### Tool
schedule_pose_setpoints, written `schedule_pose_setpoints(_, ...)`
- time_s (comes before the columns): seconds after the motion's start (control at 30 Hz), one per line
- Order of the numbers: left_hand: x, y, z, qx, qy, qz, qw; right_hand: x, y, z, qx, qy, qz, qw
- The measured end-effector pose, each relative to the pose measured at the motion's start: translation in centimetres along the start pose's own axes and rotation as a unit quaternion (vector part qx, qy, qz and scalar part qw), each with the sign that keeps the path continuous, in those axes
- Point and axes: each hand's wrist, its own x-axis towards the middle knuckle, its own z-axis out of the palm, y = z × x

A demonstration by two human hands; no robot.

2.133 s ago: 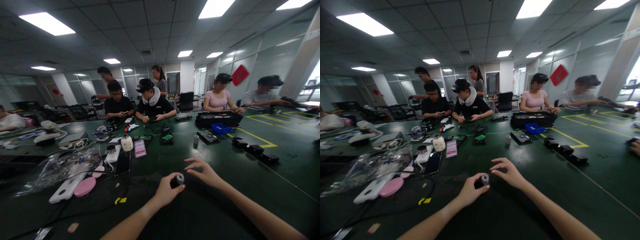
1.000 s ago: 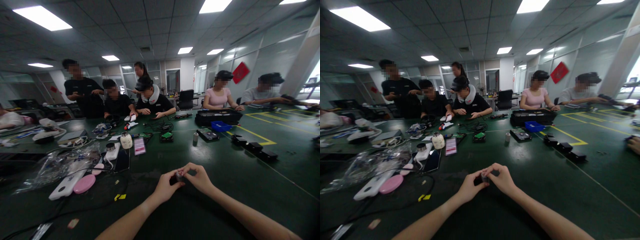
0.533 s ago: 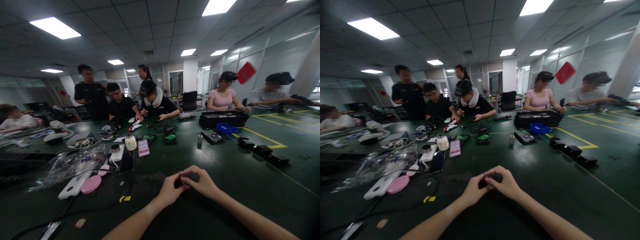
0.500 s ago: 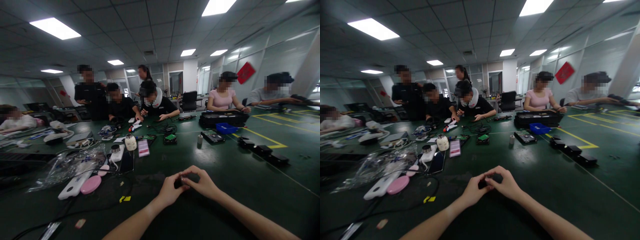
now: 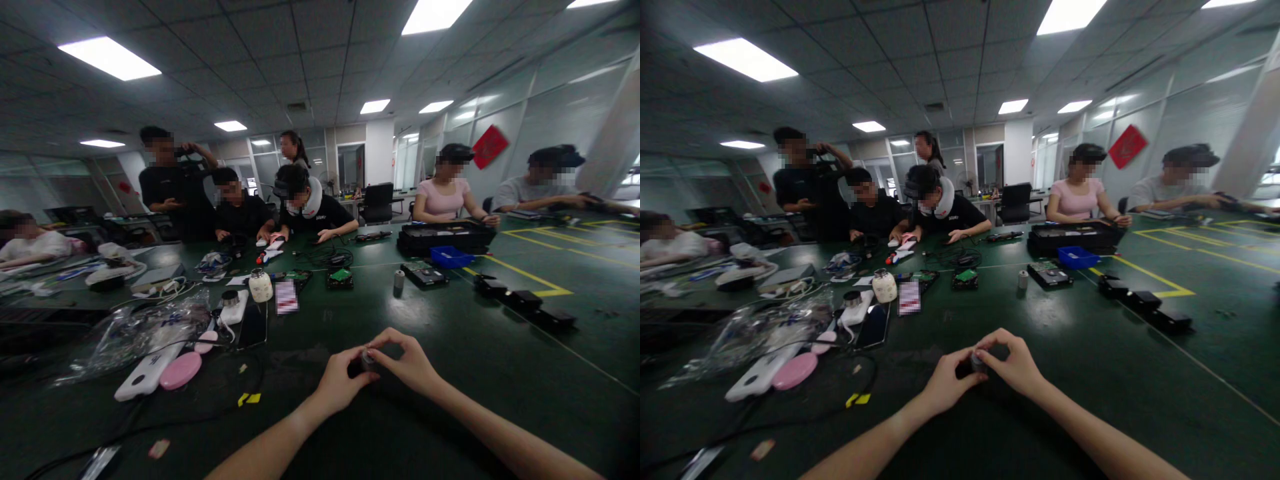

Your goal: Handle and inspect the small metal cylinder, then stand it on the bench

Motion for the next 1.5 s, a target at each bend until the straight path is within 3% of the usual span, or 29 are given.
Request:
schedule_pose_setpoints(0.13, 0.0, 0.2, -0.1, 0.005, -0.004, -0.007, 1.0, 0.5, 1.2, -1.6, -0.012, 0.02, 0.022, 0.999)
schedule_pose_setpoints(0.37, -0.1, 1.0, -0.4, 0.014, -0.008, -0.033, 0.999, 0.2, 5.0, -4.0, -0.066, -0.095, 0.061, 0.991)
schedule_pose_setpoints(0.53, -0.1, 0.9, -0.4, 0.025, -0.014, -0.034, 0.999, 0.2, 4.6, -3.9, -0.051, -0.173, 0.063, 0.982)
schedule_pose_setpoints(0.7, -0.1, 0.9, -0.5, 0.035, -0.018, -0.039, 0.998, 0.2, 4.5, -4.1, -0.073, -0.183, 0.052, 0.979)
schedule_pose_setpoints(0.83, -0.1, 0.8, -0.5, 0.032, -0.016, -0.031, 0.999, 0.2, 4.6, -3.9, -0.068, -0.151, 0.056, 0.985)
schedule_pose_setpoints(1.0, 0.0, 0.2, -0.2, 0.03, -0.003, -0.023, 0.999, 0.4, 2.7, -2.4, 0.063, -0.014, 0.062, 0.996)
schedule_pose_setpoints(1.07, 0.0, -0.1, -0.1, 0.028, -0.002, -0.016, 0.999, 0.4, 1.7, -1.5, 0.098, 0.008, 0.049, 0.994)
schedule_pose_setpoints(1.23, 0.1, -0.4, -0.1, 0.021, -0.007, -0.003, 1.0, 0.1, 0.2, -0.1, 0.08, -0.027, 0.006, 0.996)
schedule_pose_setpoints(1.5, 0.1, -0.4, 0.0, 0.006, -0.003, -0.001, 1.0, 0.1, 0.1, 0.1, 0.014, -0.035, -0.016, 0.999)
